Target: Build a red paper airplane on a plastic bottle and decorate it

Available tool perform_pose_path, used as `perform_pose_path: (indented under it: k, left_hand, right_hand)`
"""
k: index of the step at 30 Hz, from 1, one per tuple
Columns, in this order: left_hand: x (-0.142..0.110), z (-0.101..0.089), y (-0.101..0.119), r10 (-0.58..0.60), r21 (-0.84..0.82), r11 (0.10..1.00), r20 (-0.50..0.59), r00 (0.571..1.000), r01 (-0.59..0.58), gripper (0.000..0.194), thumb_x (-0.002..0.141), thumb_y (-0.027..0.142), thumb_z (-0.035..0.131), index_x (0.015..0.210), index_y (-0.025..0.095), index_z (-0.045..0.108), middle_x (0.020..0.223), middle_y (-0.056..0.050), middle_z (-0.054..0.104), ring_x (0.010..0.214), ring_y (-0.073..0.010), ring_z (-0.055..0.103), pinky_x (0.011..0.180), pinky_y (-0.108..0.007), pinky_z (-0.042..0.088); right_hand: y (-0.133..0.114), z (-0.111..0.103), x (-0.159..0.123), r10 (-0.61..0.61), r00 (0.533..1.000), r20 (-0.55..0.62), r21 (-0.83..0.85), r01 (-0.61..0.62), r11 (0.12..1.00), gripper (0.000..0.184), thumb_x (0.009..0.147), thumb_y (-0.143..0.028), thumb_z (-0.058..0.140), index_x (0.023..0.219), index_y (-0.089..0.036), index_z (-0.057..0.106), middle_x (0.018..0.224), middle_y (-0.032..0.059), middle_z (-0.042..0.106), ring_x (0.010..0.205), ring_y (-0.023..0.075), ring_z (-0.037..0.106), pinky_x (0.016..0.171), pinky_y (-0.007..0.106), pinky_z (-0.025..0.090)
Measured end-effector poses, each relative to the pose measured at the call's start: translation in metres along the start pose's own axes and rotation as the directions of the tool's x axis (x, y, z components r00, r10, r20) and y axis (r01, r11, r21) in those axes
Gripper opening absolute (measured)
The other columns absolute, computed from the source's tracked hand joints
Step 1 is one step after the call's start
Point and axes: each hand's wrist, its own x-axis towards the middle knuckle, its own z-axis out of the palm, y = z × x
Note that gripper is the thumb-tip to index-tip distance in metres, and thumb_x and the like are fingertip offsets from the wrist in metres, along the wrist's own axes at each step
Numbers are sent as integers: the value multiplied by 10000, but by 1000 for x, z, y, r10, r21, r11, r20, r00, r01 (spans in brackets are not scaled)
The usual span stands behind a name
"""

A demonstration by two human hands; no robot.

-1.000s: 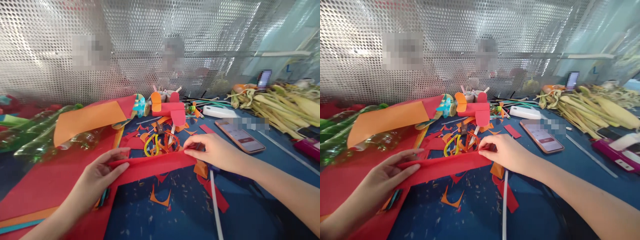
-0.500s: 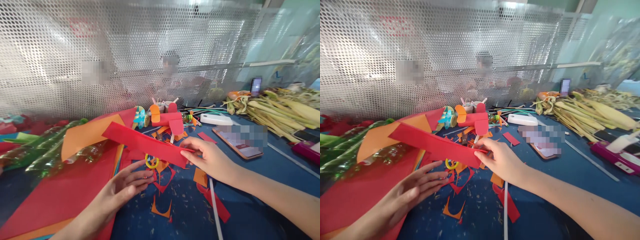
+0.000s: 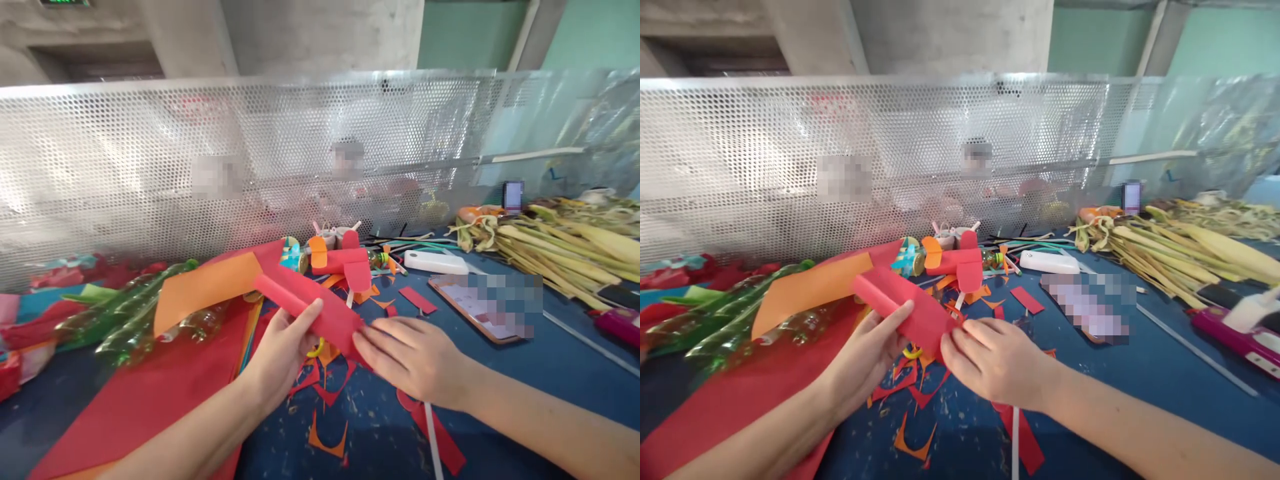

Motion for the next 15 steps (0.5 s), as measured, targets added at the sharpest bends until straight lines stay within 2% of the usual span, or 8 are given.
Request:
perform_pose_path:
  k: [1,3,5,7,9,11,13,15]
  left_hand:
    - [2,0,-1,11,-8,1000,-5,1000,-11,200,741,332,752,891,226,674,922,27,751,910,-125,681,822,-184,520]
    - [3,0,-3,10,-9,1000,12,1000,-10,192,708,327,775,837,209,695,862,16,756,849,-128,692,776,-177,531]
    - [1,-1,-6,-20,12,1000,54,998,19,197,689,331,787,807,189,717,819,-10,759,795,-149,700,734,-199,548]
    - [-4,1,-8,-63,45,997,100,993,58,205,688,324,789,821,177,735,818,-37,761,778,-181,707,718,-246,564]
    - [-9,3,-9,-101,73,993,136,986,91,222,691,321,787,855,177,745,845,-55,763,783,-208,711,740,-295,571]
    - [-11,5,-9,-123,90,990,151,981,110,264,697,348,780,894,175,745,876,-71,762,787,-223,713,759,-325,569]
    - [-10,5,-8,-119,97,990,142,983,106,299,714,396,760,906,168,742,885,-80,761,777,-221,710,748,-325,569]
    - [-5,2,-7,-89,105,991,115,989,77,293,729,422,741,861,160,742,862,-74,760,752,-204,703,723,-299,566]
  right_hand:
    - [-2,1,0,44,999,3,92,-44,995,275,922,-359,548,1029,-122,638,894,82,743,853,215,674,708,330,551]
    - [-3,2,2,253,967,35,281,-253,926,421,900,-524,507,1051,-141,597,948,100,714,914,227,649,752,361,555]
    - [-2,2,4,488,862,138,413,-498,763,383,901,-470,523,1115,-152,537,1033,119,671,984,222,624,814,377,543]
    - [1,2,6,592,733,335,509,-670,541,308,902,-375,547,1132,-171,517,1036,105,661,963,198,634,797,348,546]
    - [4,3,8,545,639,543,579,-755,308,239,890,-370,563,1030,-176,562,898,63,677,808,167,654,679,285,551]
    - [5,4,10,466,586,663,596,-790,145,182,883,-357,566,857,-178,576,732,13,639,644,132,617,567,237,512]
    - [5,4,12,456,564,688,586,-803,109,182,872,-321,571,756,-183,544,640,-25,568,568,109,555,531,222,466]
    - [5,4,12,475,548,689,555,-820,142,190,863,-292,572,714,-191,512,598,-48,512,542,100,508,522,221,425]
